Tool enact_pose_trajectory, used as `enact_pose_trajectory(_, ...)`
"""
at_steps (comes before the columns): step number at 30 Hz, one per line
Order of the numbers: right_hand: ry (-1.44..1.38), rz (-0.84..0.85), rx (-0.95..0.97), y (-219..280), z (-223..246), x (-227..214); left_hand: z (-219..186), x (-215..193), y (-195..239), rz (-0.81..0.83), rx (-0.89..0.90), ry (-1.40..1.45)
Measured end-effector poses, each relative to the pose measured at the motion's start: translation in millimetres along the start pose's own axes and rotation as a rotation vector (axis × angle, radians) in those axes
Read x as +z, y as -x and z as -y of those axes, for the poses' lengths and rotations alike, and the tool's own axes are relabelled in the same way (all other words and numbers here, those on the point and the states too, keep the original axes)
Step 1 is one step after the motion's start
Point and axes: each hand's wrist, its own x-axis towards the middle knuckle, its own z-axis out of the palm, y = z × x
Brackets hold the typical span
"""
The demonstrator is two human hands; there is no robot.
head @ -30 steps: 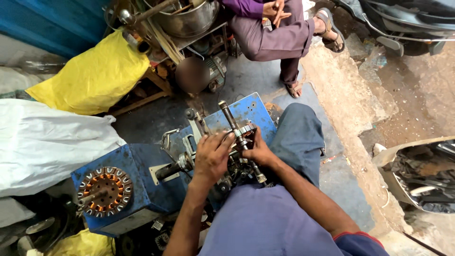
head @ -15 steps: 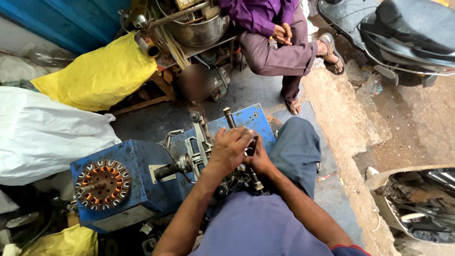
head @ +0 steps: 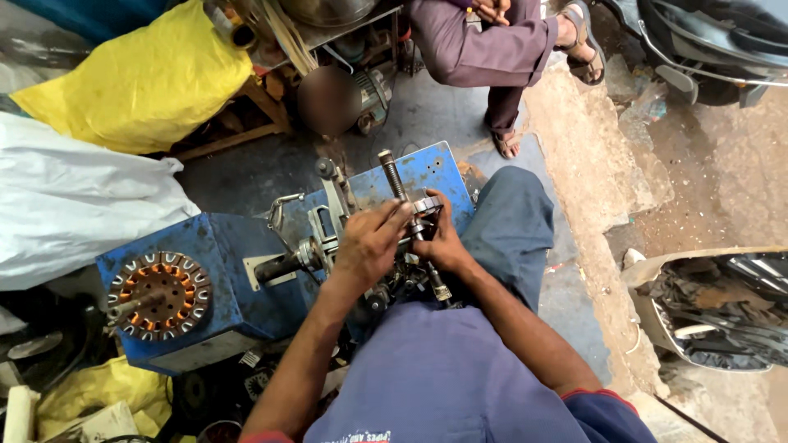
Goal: The person repairs a motor component by inserting and aligning small mechanical parts into the central assembly.
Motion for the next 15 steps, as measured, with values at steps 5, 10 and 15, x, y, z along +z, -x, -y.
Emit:
enact_pose_trajectory(5, 0.014, 0.007, -0.104, 0.8, -5.5, 0.3, -7.8, 14.1, -37.3, 0.089, 0.062, -0.035)
enact_pose_trajectory(10, -0.028, 0.004, -0.060, 2.9, 0.4, -1.8, -6.5, 5.9, -23.9, -0.026, 0.064, -0.008)
enact_pose_trajectory(15, -0.165, 0.030, 0.013, -0.7, -0.1, 2.7, 2.3, -8.1, 10.0, -0.113, -0.018, 0.074)
